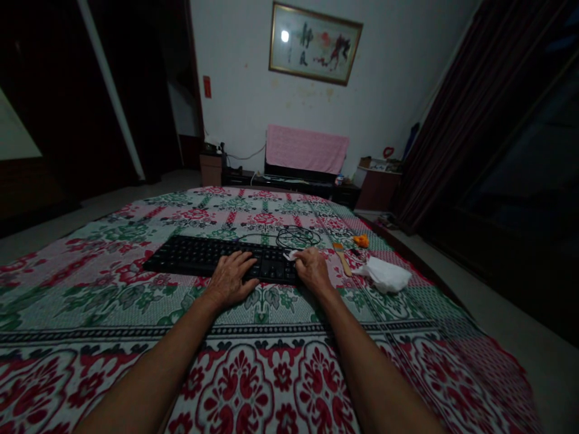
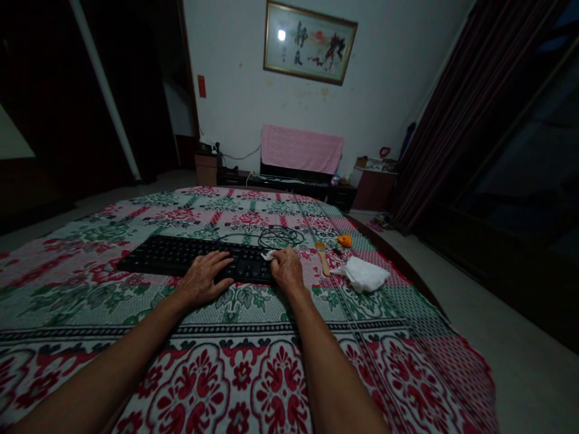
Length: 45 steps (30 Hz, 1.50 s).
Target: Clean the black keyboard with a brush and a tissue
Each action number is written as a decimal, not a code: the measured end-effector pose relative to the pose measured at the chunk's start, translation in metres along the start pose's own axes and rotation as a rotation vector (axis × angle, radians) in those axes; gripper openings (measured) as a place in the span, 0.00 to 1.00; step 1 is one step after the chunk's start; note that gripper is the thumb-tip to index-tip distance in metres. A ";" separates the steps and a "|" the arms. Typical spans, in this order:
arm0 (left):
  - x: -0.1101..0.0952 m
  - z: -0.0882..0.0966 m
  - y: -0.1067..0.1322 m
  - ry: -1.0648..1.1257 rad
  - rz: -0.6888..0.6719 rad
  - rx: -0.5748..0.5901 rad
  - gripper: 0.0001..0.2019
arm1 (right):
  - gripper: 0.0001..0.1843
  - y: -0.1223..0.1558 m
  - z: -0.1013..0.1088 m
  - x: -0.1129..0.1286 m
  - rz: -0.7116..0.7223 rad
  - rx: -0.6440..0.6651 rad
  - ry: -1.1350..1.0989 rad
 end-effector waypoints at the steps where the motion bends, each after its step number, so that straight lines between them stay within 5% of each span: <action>1: 0.000 0.000 0.000 -0.004 -0.005 0.004 0.24 | 0.17 0.000 -0.002 0.004 0.048 -0.006 -0.015; 10: 0.001 -0.001 0.000 -0.010 -0.012 0.006 0.25 | 0.12 0.003 -0.003 0.011 0.025 0.059 -0.005; 17: 0.000 -0.001 0.000 -0.048 -0.005 0.023 0.25 | 0.13 0.009 -0.006 0.018 0.220 -0.046 -0.127; 24: 0.000 -0.001 0.001 -0.047 -0.003 0.020 0.25 | 0.10 0.011 -0.006 0.025 0.148 -0.004 -0.053; 33: -0.001 -0.001 0.000 -0.053 -0.010 0.022 0.25 | 0.10 0.011 -0.009 0.039 0.263 0.031 -0.019; 36: 0.000 -0.001 0.001 -0.046 -0.004 0.020 0.25 | 0.10 0.008 -0.007 0.034 0.221 0.063 -0.094; 41: 0.001 -0.001 0.001 -0.023 0.006 0.019 0.25 | 0.10 0.000 0.002 0.005 0.025 -0.128 -0.275; 45: 0.000 0.000 0.000 -0.009 0.009 0.018 0.25 | 0.11 0.008 -0.002 0.009 0.121 -0.098 -0.306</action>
Point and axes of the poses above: each hand's wrist, its own y-axis away from the middle knuckle, its own z-axis out of the back of the hand, x = y × z, the point moved 4 cm from there along -y, towards the middle knuckle, and after that the axes turned 4 degrees about y, right-handed, at the moved point
